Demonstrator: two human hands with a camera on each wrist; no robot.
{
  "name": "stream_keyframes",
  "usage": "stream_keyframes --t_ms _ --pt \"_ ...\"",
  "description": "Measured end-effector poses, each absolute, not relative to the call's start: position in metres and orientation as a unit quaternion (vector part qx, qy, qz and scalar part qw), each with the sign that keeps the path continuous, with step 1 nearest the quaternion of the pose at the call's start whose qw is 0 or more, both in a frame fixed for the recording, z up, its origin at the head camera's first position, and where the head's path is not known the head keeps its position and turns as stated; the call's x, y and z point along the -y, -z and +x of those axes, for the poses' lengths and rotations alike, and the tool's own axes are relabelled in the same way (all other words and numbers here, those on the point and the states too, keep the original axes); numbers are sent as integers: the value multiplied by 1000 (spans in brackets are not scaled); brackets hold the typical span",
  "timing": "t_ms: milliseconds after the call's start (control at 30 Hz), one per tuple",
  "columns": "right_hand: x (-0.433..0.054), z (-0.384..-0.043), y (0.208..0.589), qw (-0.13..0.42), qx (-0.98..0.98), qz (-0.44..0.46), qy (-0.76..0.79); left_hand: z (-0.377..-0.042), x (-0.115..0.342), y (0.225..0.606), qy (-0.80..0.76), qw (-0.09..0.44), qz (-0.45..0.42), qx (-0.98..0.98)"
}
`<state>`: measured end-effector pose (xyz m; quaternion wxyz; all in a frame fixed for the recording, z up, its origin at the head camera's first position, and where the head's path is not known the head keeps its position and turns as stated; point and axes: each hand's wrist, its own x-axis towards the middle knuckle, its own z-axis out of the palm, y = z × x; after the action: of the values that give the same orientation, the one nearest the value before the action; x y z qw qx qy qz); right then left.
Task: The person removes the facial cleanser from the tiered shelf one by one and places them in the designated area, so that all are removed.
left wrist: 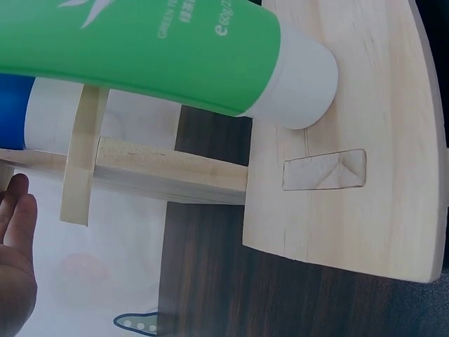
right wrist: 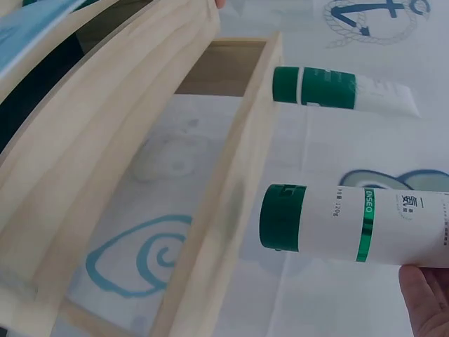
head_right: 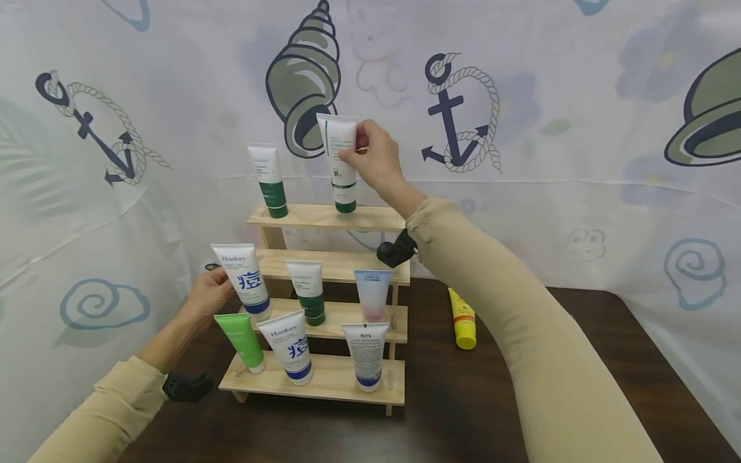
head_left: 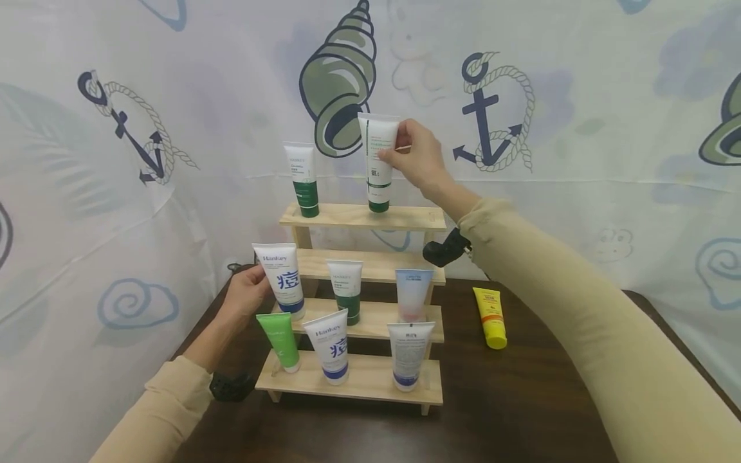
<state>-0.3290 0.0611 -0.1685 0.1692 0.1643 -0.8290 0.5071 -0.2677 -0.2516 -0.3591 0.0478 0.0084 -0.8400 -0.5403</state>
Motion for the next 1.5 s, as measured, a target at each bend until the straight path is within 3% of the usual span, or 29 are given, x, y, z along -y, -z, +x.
stream_keyframes --t_ms 567,1033,1500 --pt "-174 -286 186 212 814 97 -533 -267 252 358 535 54 3 843" --pt "-273 -257 273 143 851 5 -505 -266 250 357 527 47 7 849" --pt "-313 -269 364 35 889 -52 -454 -268 251 360 523 63 2 850"
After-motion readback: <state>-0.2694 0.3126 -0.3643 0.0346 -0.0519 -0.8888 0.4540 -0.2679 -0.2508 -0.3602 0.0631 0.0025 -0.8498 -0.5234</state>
